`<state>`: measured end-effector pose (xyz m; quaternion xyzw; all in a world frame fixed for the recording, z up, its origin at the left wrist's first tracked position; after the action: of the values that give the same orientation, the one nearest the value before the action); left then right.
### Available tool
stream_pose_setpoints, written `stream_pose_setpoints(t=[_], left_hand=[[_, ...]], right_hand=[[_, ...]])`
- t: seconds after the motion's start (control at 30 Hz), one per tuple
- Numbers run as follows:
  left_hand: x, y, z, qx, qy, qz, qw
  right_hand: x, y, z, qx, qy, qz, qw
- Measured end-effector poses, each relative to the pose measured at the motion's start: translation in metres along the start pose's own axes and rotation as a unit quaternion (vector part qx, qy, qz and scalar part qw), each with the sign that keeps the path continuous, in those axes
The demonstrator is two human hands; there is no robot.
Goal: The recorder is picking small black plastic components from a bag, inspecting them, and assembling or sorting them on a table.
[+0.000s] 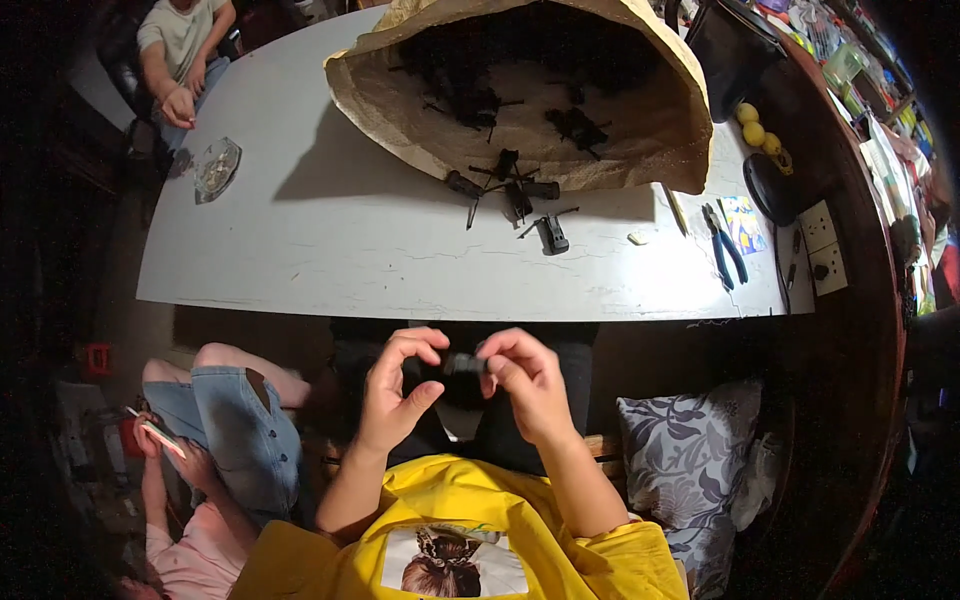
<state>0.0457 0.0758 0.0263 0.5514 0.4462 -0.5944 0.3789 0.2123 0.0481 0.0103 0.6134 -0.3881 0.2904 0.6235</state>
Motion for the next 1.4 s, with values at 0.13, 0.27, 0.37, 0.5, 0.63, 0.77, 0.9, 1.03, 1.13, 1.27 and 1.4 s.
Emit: stream_pose_setpoints(t=[0.13, 0.27, 0.37, 0.5, 0.63, 0.77, 0.9, 1.03, 1.13, 1.27, 1.4], left_hand=[[0.002, 0.001, 0.002, 0.113, -0.052, 0.085, 0.989], [0.003, -0.002, 0.006, 0.155, -0.084, 0.087, 0.981], [-0.003, 0.003, 0.009, 0.115, -0.095, 0.089, 0.985], [-0.005, 0.008, 0.014, 0.019, -0.103, 0.097, 0.99], [0.0, 0.015, 0.019, 0.038, -0.126, 0.276, 0.952], [0.003, 0.017, 0.025, 0.052, -0.114, 0.321, 0.939], [0.001, 0.021, 0.028, 0.055, -0.14, 0.353, 0.924], [0.006, 0.023, 0.031, 0.039, -0.147, 0.365, 0.918], [0.007, 0.014, 0.028, 0.062, -0.18, 0.183, 0.965], [-0.02, 0.006, 0.022, 0.172, -0.047, 0.018, 0.984], [-0.025, 0.009, 0.021, 0.118, -0.015, -0.058, 0.991]], right_hand=[[0.003, 0.009, 0.006, 0.049, 0.015, -0.006, 0.999], [0.013, 0.012, 0.005, 0.143, -0.059, 0.113, 0.982], [0.019, 0.018, 0.007, 0.205, -0.132, 0.227, 0.943], [0.019, 0.027, 0.011, 0.147, -0.187, 0.271, 0.933], [0.017, 0.037, 0.021, 0.109, -0.27, 0.356, 0.888], [0.021, 0.046, 0.03, 0.108, -0.31, 0.407, 0.853], [0.021, 0.048, 0.034, 0.107, -0.342, 0.437, 0.825], [0.017, 0.046, 0.035, 0.101, -0.294, 0.427, 0.849], [0.012, 0.032, 0.027, 0.079, -0.182, 0.295, 0.935], [0.007, 0.008, 0.025, 0.016, 0.024, -0.05, 0.998], [-0.004, 0.006, 0.032, 0.079, 0.111, -0.053, 0.989]])
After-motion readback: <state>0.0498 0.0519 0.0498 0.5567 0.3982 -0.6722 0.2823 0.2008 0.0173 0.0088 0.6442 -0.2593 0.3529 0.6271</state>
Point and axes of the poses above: each hand's wrist, its own z-axis away from the middle knuckle, its own y-axis out of the palm, x = y × z, the point moved 2 cm from there along -z, towards the middle knuckle, and after that the axes turned 14 degrees about -y, right-handed, at the moved point
